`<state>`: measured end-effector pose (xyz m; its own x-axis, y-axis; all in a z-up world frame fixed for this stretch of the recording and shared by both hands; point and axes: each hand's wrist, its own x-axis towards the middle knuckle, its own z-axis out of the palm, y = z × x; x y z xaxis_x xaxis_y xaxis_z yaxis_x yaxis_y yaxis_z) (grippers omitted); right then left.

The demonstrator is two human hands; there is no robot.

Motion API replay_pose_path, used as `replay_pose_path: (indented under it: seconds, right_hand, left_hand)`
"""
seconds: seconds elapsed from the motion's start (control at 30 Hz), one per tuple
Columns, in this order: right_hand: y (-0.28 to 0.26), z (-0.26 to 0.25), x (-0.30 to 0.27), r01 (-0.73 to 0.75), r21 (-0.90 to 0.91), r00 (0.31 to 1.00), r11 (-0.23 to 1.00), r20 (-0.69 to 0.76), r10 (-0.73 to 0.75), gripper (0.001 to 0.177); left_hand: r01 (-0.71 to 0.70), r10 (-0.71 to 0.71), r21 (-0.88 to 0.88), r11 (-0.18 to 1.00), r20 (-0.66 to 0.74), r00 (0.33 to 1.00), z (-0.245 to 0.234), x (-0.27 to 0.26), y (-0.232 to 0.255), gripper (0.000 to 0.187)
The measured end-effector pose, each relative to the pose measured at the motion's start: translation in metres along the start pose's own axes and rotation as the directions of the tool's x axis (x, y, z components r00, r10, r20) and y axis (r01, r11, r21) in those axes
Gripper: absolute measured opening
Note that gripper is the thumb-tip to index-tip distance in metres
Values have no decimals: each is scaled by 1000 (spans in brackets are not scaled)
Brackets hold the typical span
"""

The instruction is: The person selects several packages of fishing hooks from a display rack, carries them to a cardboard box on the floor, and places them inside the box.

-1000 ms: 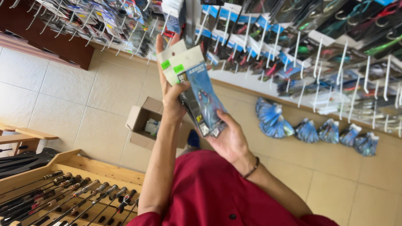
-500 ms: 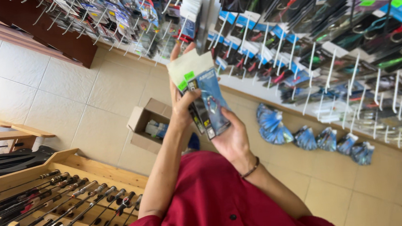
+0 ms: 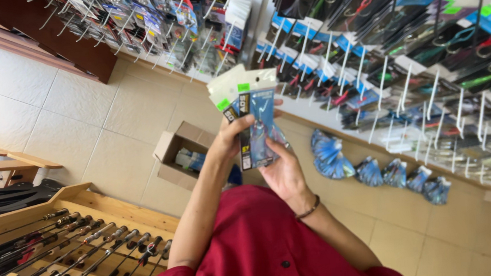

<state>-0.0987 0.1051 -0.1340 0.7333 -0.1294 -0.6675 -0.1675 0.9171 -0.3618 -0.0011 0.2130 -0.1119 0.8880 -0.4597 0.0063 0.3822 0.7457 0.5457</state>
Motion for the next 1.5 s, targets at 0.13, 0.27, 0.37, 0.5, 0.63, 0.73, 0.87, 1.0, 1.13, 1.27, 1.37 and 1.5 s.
replay_pose_path:
  seconds: [0.13,0.27,0.37,0.5,0.63,0.73,0.87,1.0,1.13,1.27,1.37,1.5]
  right_hand:
    - [-3,9,-1,6,-71,1000,997,28,-4,25]
    - [-9,14,-2,-11,-232,995,973,97,34,27]
    - [-20,1,13,-7,-407,982,913,170,84,30]
    - [-26,2,24,-3,-531,954,848,252,161,29]
    - [-33,10,32,-57,-584,926,810,272,261,25]
    - [-31,17,37,-103,-604,910,790,264,321,20]
    - [-28,17,41,-70,-708,863,702,310,398,30]
    - [-26,-10,68,-8,-800,794,600,359,491,50]
    - [-23,-25,99,93,-869,745,485,384,545,54]
    - [-6,-25,116,292,-914,666,281,405,626,58]
    - [14,-34,122,357,-921,640,157,363,677,61]
    - [44,-53,123,352,-932,646,90,311,697,59]
  left_hand:
    - [64,-61,20,998,-151,987,13,-17,2,47]
    - [111,-98,-4,994,-501,860,27,-21,1,36]
    - [97,-80,-4,995,-601,796,21,-14,-1,35]
    - [31,29,80,996,-657,753,47,-18,14,38]
    - [-88,98,52,995,-718,689,16,-17,-5,44]
    - [-297,193,-13,955,-731,654,37,-21,1,32]
    - [-329,225,36,944,-798,559,20,-35,-8,36]
    - [-431,291,57,900,-816,499,-6,-50,-23,40]
    - [-531,386,99,842,-798,463,-28,-71,-28,39]
    - [-631,543,131,765,-658,522,-77,-94,-58,60]
    - [-602,532,181,778,-700,477,-66,-108,-50,58]
    - [-544,445,143,827,-758,477,-55,-138,-29,51]
